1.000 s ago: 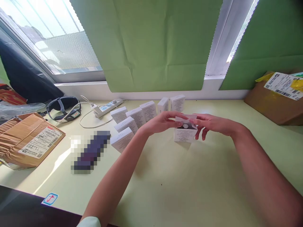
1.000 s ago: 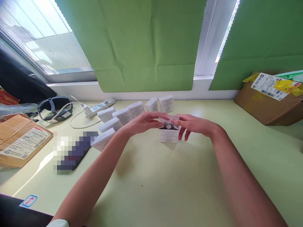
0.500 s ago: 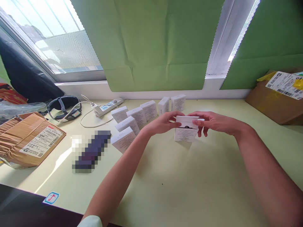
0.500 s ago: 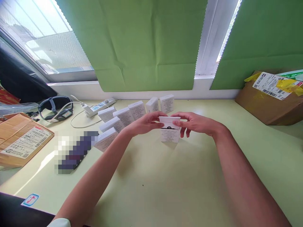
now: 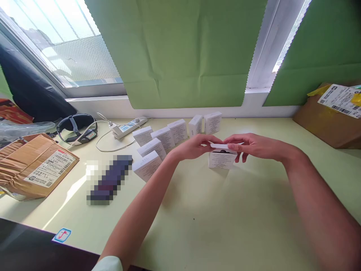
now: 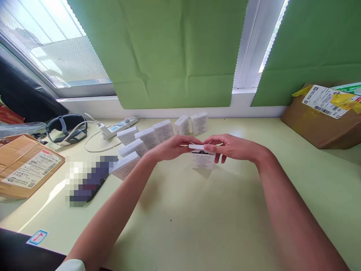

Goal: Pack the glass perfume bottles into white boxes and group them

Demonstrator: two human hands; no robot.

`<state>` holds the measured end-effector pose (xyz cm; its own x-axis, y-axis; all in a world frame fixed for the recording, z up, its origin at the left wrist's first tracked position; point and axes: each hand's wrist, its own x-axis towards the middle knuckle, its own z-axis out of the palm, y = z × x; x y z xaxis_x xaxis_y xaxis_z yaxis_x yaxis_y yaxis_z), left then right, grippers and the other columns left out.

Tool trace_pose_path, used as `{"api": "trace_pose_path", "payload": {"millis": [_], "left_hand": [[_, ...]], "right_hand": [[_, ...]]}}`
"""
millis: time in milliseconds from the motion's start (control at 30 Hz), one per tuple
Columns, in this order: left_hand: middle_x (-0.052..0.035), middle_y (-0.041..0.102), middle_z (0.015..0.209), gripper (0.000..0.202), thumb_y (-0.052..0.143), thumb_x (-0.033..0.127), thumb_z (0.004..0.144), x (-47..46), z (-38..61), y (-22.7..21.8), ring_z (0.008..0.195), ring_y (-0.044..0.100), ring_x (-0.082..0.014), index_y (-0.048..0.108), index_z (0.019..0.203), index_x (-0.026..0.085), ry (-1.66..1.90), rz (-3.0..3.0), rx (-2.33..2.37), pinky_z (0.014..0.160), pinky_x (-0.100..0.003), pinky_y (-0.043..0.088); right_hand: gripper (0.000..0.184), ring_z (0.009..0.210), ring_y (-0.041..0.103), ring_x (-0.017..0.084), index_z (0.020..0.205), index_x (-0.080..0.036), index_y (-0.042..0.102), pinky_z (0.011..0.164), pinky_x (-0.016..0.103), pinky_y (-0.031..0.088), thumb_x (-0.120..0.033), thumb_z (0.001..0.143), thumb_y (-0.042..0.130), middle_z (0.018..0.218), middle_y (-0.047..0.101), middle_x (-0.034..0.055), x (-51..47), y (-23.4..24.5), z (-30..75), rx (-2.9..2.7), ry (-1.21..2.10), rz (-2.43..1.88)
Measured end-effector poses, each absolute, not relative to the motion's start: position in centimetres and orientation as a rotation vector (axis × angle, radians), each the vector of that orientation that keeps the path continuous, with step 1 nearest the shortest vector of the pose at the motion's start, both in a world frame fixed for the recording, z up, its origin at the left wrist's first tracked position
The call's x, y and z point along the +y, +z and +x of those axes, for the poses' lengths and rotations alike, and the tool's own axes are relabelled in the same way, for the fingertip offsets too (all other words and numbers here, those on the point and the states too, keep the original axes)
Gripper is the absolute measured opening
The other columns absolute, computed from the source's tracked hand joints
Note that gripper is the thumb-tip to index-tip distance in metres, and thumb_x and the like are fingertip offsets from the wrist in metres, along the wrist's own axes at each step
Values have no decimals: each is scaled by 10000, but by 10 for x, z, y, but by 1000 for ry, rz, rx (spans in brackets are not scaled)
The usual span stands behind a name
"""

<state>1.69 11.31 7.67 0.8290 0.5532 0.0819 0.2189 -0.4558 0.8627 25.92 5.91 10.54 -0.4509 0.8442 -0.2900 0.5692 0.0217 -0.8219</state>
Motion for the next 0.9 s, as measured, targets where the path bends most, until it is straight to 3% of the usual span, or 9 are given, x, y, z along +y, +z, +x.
{"api": "trace_pose_path", "payload": {"millis": [367, 567, 900], "left_hand": [[-53, 606, 1350, 395, 526, 297, 940, 113, 6, 88, 1267, 524, -220, 582, 1327, 241, 285, 1929, 562, 1049, -348, 410], [-43, 685, 1225, 434, 584, 422, 904, 110, 10, 88, 1116, 609, -223, 614, 1301, 248, 329, 2029, 654, 931, -331, 466], [-37, 700, 1177, 402, 567, 373, 911, 106, 11, 91, 1014, 624, -193, 628, 1286, 241, 337, 2100, 640, 851, -298, 470]], "right_hand": [[514, 818, 677, 221, 1265, -315, 602, 752, 388, 519, -619, 851, 571, 1155, 683, 56, 58, 105, 259, -2093, 1338, -1452], [501, 821, 693, 227, 1261, -347, 588, 756, 382, 500, -638, 855, 551, 1162, 681, 40, 58, 105, 259, -2126, 1266, -1533], [480, 805, 704, 229, 1228, -371, 587, 760, 383, 493, -641, 831, 581, 1147, 681, 28, 58, 105, 256, -2110, 1267, -1571]]}}
